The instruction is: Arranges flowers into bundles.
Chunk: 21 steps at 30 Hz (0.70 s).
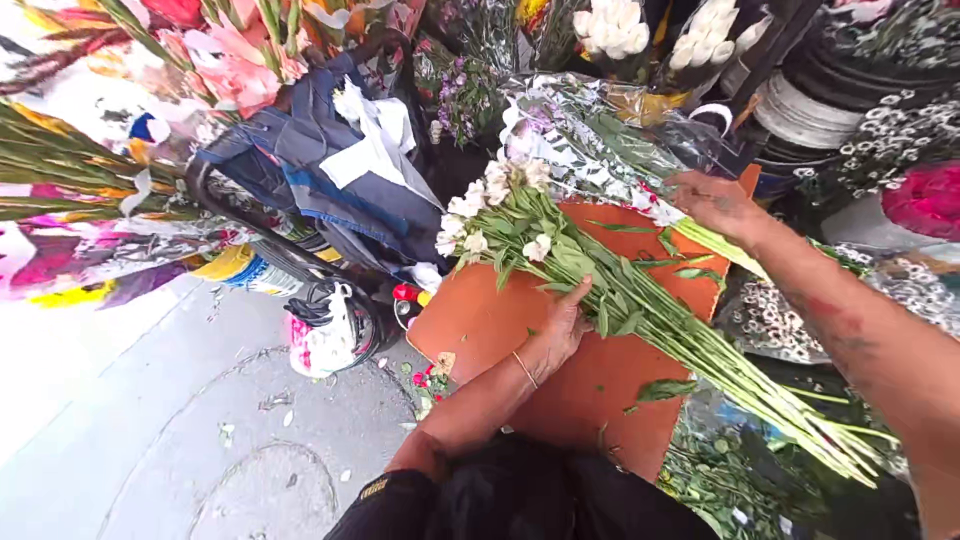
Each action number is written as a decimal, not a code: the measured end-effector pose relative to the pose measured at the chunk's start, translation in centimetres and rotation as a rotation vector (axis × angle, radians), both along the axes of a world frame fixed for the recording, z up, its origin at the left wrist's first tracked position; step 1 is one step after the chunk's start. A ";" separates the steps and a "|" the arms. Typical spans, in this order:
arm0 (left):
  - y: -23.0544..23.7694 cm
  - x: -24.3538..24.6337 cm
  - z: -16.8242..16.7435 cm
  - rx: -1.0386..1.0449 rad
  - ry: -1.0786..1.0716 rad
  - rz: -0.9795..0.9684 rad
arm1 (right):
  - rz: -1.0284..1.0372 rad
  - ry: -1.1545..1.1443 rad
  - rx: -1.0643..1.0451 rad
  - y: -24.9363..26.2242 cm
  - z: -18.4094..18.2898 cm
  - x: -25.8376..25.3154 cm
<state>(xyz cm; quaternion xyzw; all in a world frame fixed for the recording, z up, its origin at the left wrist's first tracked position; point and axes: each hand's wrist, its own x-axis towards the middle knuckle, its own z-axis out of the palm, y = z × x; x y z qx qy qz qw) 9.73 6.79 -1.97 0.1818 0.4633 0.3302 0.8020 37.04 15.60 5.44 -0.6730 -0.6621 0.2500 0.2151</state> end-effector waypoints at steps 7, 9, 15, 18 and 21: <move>-5.5 -10.9 1.1 0.157 0.142 -0.283 | 0.375 0.349 -0.176 -17.6 -3.7 -14.0; -6.1 -13.9 0.4 0.207 0.175 -0.312 | 0.472 0.211 -0.040 -21.5 -8.6 -18.3; -6.9 -22.1 -1.3 0.334 0.248 -0.521 | 0.329 0.031 0.065 -22.6 -8.7 -21.7; -6.2 -25.2 -1.9 0.393 0.263 -0.647 | 0.035 -0.271 0.230 -19.3 -8.7 -19.0; -5.4 -27.2 -2.0 0.445 0.268 -0.706 | -0.064 -0.509 0.215 -17.3 -12.1 -17.5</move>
